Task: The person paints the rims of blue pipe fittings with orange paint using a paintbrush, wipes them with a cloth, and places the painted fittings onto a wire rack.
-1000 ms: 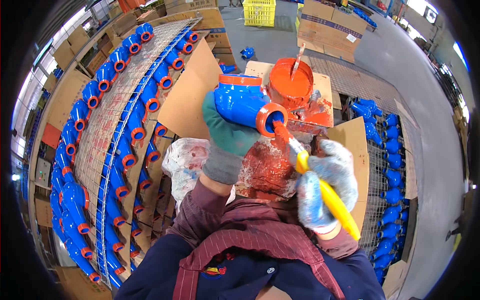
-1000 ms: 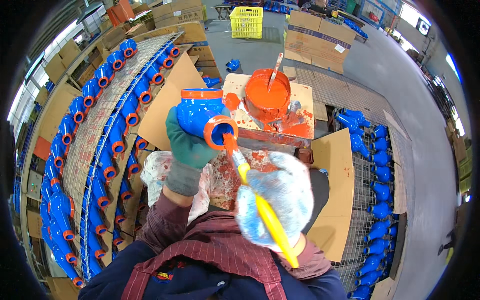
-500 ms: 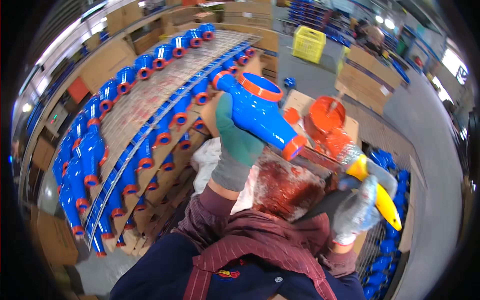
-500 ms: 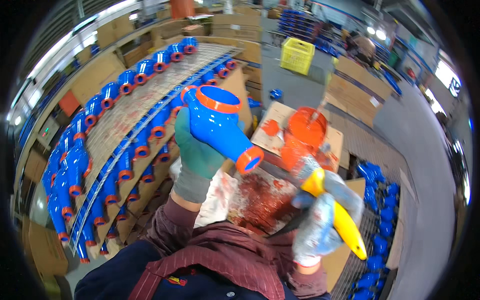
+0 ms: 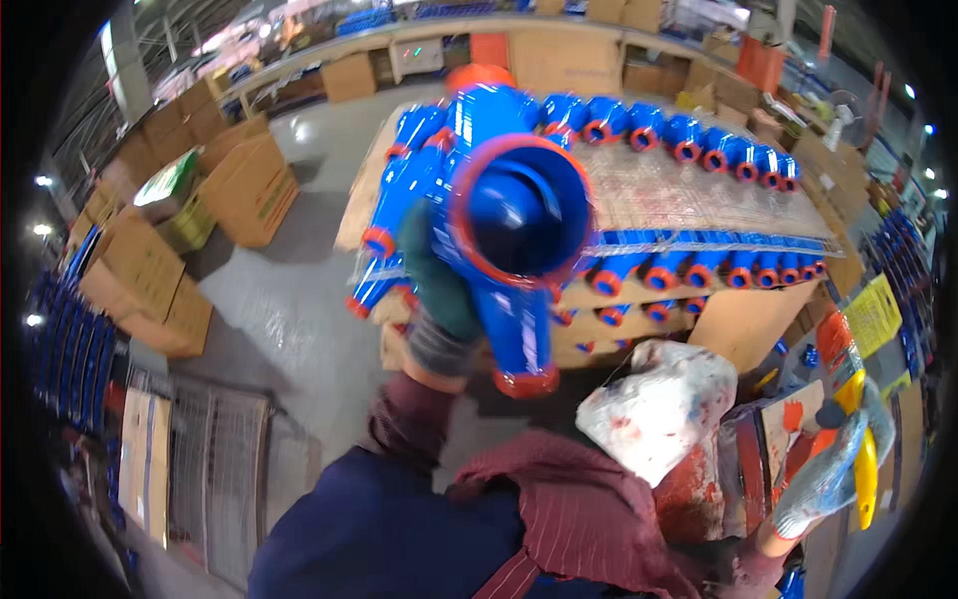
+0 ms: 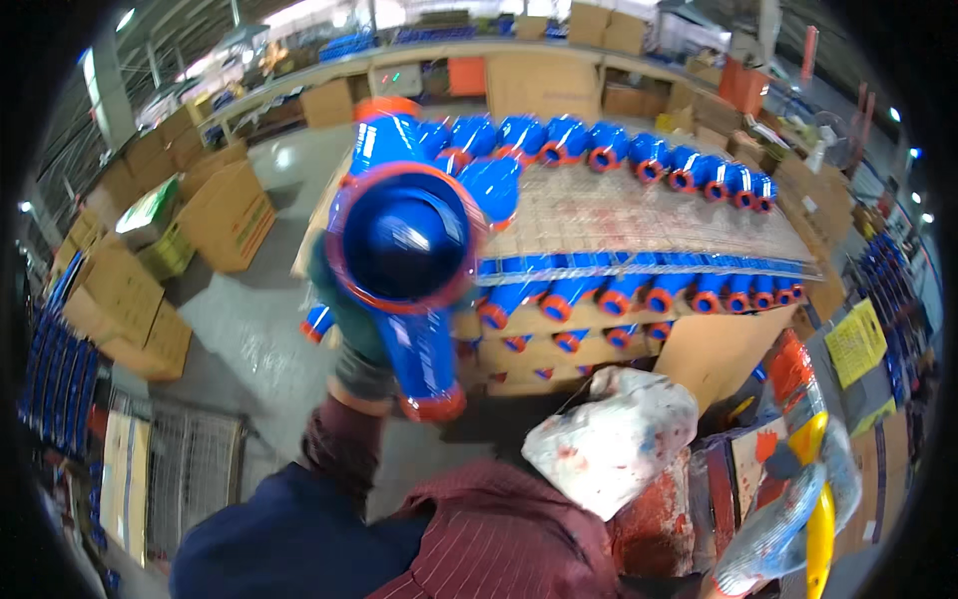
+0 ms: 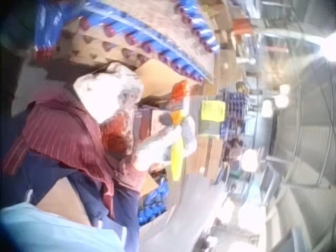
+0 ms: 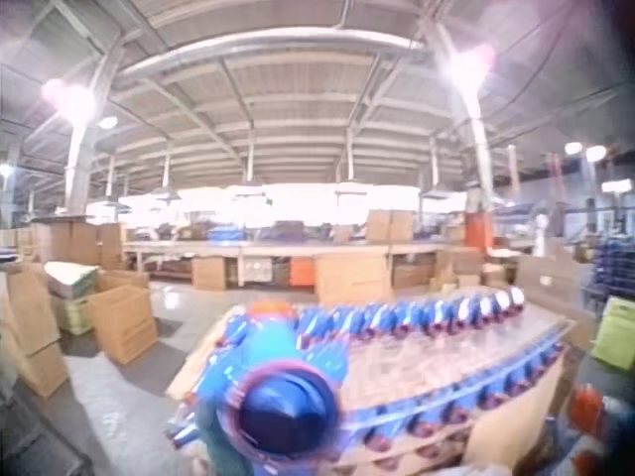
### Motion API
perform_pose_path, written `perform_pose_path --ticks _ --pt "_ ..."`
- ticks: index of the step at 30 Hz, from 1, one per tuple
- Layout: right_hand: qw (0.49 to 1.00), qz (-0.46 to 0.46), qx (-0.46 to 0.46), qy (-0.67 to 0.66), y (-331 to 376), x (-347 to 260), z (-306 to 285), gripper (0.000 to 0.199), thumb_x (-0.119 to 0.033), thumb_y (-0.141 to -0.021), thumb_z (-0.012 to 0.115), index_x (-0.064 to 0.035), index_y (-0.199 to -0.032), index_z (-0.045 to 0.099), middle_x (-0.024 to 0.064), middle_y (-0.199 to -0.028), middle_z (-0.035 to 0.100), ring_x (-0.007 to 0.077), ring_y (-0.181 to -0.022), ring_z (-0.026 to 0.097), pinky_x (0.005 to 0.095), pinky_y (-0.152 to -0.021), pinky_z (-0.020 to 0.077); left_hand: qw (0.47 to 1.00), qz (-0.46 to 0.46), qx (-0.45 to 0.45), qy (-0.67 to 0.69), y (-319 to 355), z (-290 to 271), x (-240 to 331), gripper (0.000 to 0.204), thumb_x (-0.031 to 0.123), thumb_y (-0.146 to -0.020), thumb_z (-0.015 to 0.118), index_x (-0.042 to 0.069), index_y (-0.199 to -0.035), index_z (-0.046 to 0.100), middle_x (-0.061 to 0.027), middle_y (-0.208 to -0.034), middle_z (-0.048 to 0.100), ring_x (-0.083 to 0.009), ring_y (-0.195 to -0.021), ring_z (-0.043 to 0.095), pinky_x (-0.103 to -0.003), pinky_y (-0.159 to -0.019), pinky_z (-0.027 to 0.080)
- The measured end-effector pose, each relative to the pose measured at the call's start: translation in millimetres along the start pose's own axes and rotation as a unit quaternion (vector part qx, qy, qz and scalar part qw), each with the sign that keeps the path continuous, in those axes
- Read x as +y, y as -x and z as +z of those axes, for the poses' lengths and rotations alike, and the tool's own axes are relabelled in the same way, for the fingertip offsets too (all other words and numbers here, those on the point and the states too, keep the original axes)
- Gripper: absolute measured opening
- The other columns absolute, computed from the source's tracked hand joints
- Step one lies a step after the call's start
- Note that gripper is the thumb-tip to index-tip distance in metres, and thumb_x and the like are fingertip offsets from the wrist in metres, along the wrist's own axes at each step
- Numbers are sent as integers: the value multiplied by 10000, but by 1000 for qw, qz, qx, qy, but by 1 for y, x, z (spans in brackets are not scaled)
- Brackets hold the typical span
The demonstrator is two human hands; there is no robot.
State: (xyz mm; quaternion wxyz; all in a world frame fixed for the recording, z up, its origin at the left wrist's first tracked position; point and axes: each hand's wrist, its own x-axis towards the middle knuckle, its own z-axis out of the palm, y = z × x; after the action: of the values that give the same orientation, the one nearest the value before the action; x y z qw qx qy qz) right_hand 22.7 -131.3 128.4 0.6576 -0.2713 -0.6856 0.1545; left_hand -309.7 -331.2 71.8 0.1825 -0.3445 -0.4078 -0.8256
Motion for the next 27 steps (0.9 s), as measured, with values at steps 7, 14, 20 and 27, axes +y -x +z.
perform_pose_path --ticks 7,14,20,27 --pt "976 -196 -90 14 -28 27 3 296 -172 -1008 544 32 -1210 613 151 -1183 662 223 -1000 664 299 -849 549 974 -160 69 144 -25 -184 94 680 600 -934 432 53 -1333 483 -179 -1277 572 -364 -1028 644 -494 -837 580" --pt "979 -62 -187 -56 -8 -9 73 380 -268 -1008 505 0 -1274 550 108 -1072 615 163 -936 605 284 -900 476 928 -319 70 179 54 -223 82 761 691 -897 419 37 -1262 551 -196 -1145 643 -282 -871 686 -372 -693 609" --pt "903 -62 -408 -117 37 -108 109 376 -299 -937 523 42 -1014 661 95 -776 639 186 -692 611 355 -904 475 879 -343 74 323 51 -204 24 868 705 -830 539 30 -1372 491 -155 -1322 583 -291 -1177 585 -455 -1039 465" --pt "807 -259 -431 -308 56 -168 141 246 -196 -659 721 -21 -832 719 121 -809 692 310 -779 658 499 -906 455 852 -346 4 392 30 -131 18 823 556 -826 657 -18 -1382 459 -173 -1318 586 -303 -1166 605 -465 -1040 471"
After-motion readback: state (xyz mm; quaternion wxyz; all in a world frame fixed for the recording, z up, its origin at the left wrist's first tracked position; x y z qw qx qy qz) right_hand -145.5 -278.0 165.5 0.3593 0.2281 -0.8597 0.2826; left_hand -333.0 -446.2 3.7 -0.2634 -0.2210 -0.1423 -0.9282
